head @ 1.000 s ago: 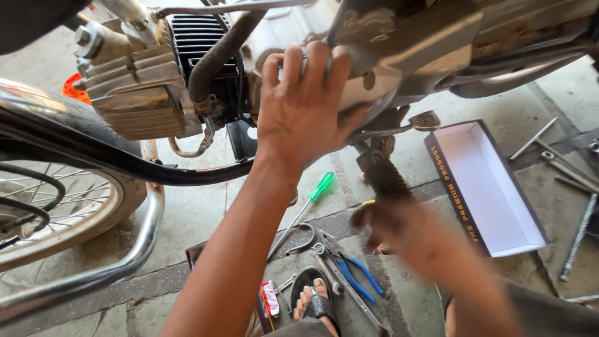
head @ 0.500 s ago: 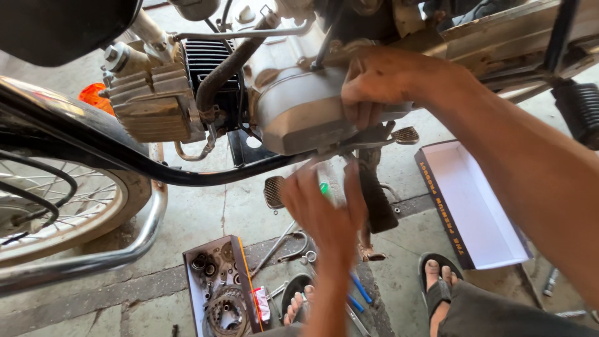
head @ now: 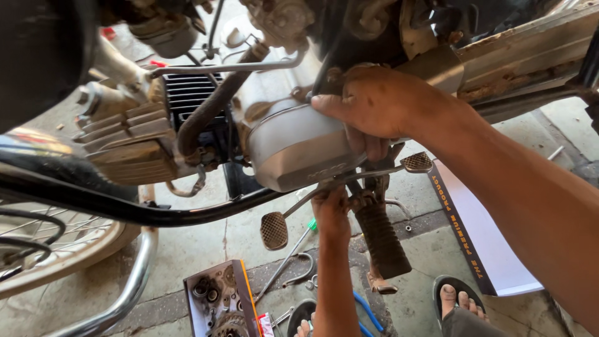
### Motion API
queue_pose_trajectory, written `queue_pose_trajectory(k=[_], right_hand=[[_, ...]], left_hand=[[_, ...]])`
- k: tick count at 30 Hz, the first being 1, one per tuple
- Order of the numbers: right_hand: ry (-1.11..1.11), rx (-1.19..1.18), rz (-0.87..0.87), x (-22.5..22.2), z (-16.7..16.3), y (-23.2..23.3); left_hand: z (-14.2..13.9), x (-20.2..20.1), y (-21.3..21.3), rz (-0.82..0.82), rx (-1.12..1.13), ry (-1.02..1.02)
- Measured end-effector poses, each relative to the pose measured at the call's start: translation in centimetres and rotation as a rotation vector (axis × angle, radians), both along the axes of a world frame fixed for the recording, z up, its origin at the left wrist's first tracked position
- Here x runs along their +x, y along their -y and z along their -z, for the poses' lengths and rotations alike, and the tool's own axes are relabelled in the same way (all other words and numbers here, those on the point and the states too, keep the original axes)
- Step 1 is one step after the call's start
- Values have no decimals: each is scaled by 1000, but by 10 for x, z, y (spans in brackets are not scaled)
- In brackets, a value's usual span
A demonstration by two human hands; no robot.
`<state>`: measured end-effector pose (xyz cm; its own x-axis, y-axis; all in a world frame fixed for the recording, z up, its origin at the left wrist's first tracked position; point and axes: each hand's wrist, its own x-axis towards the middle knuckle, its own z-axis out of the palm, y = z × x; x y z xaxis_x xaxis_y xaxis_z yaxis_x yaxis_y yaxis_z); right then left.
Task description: The person works on a motorcycle engine while the bike rests on its stand, using a wrench to loosen and turn a fastener near the engine case and footpeg area. They hold the engine cover steady with one hand while working the wrench with the other, occasionally reaching for tools and parts laid out in a box on the floor.
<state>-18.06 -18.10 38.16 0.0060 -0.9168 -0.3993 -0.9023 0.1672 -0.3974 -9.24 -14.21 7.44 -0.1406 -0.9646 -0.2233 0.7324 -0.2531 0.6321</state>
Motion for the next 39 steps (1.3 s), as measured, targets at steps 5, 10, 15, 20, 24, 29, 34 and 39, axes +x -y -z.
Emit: queue_pose_trajectory(k=[5,10,15,20,24,29,34,39], right_hand=[[-34,-4,-7,-1,4,2],[-42,-13,5,0,5,2],[-36,-21,9,3,3,0],[-81,-29,17,3,4,1],[-42,-3,48,1,7,2],[25,-43,54,0,13,0],[50,-76,80,2,15,-1],[-71,-75,98,3,13,-7]], left_hand=[[10,-6,2,-38,-99,-91],[7,-14,3,-94,-55,-218],[9,-17,2,-162,-120,-229],[-1,-17,-6,-151,-44,-185],[-19,-19,-10,-184,2,-149],[-21,-17,-12,-172,48,-174],[-2,-22,-9,-253,71,-62],[-1,-22,-10,-248,14,-94]])
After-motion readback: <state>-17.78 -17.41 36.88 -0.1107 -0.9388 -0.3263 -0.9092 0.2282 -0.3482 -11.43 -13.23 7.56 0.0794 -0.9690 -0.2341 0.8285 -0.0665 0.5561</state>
